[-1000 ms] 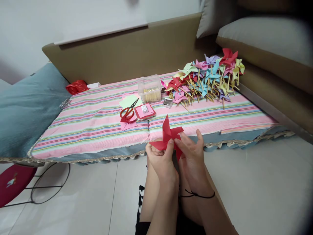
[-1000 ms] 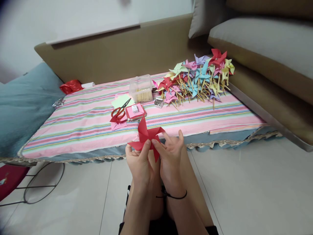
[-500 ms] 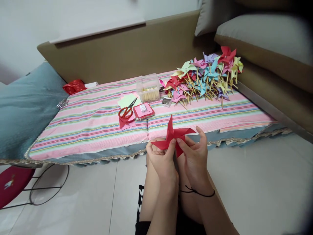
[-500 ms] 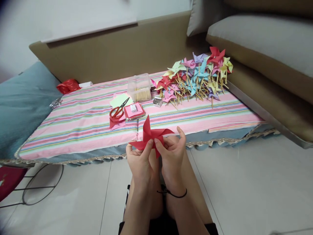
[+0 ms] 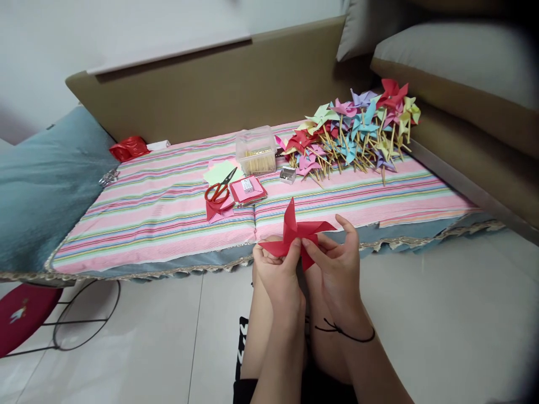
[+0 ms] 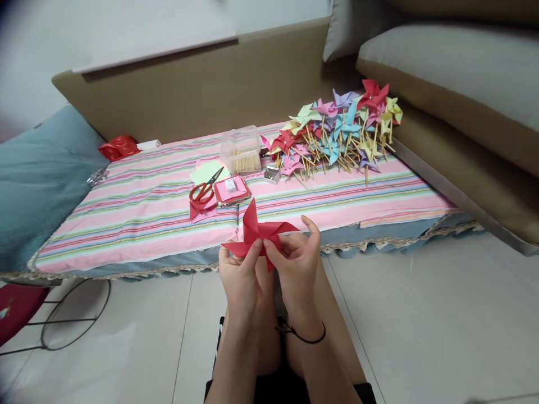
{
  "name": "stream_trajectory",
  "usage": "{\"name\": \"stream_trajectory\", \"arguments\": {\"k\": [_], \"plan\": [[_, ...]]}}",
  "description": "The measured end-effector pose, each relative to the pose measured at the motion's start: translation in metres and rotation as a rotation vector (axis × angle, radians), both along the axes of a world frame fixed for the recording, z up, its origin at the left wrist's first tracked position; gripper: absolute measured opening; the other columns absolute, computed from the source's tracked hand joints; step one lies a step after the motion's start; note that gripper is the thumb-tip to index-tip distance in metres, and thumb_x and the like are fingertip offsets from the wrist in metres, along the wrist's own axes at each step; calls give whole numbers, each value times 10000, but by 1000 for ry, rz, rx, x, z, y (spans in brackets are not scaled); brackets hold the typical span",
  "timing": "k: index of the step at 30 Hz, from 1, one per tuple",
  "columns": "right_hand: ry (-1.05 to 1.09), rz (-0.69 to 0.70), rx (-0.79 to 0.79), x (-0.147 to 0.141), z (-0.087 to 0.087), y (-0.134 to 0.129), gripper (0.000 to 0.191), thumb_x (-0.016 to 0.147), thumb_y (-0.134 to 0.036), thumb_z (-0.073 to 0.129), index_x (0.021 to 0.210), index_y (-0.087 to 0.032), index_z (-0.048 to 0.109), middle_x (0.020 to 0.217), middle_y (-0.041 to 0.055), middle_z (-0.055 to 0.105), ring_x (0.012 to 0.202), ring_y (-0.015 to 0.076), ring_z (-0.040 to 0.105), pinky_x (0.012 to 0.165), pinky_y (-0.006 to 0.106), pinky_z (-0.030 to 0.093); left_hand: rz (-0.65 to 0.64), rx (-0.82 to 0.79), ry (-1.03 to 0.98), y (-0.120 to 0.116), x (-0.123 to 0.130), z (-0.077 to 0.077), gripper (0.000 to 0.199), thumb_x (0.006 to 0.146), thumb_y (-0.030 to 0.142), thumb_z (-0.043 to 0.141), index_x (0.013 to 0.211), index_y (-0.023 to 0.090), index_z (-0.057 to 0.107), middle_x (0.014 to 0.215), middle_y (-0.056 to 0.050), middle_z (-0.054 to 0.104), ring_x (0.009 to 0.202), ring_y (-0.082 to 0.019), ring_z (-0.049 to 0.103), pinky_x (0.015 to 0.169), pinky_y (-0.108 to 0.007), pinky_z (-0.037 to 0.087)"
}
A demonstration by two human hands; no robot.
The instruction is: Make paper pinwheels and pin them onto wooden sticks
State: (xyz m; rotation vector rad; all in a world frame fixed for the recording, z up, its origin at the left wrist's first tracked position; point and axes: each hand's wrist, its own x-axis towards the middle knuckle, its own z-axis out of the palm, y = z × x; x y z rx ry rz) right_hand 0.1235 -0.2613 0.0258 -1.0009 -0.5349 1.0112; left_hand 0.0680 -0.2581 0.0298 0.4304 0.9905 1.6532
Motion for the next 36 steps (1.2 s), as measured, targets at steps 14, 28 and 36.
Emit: {"name": "stream_trajectory", "arguments": {"k": [14, 28, 36], "plan": [[-82, 97, -81, 17, -3, 3, 748, 564, -282, 826, 1181, -237, 407, 606, -92, 639, 558, 141, 607, 597, 292, 494, -287, -23, 472, 9, -43, 3, 619, 636, 209, 805, 1122, 236, 421, 738, -16, 720, 699, -193, 701, 701, -319, 526], [-212, 304, -88, 21, -10, 2, 809, 622, -275, 798, 1283, -214, 334, 695, -27, 737, 642, 179, 665, 666, 331, 513, -361, -75, 388, 9, -54, 0, 660, 609, 214, 824, 1134, 216, 424, 702, -34, 741, 599, -178, 687, 612, -284, 541], [-272, 360, -139, 27, -16, 1, 838, 655, -301, 791, 1344, -225, 319, 707, -27, 734, 655, 176, 663, 676, 320, 514, -420, -120, 411, 8, -56, 2, 718, 613, 204, 827, 1198, 203, 411, 698, -16, 738, 590, -151, 669, 608, -259, 529]]}}
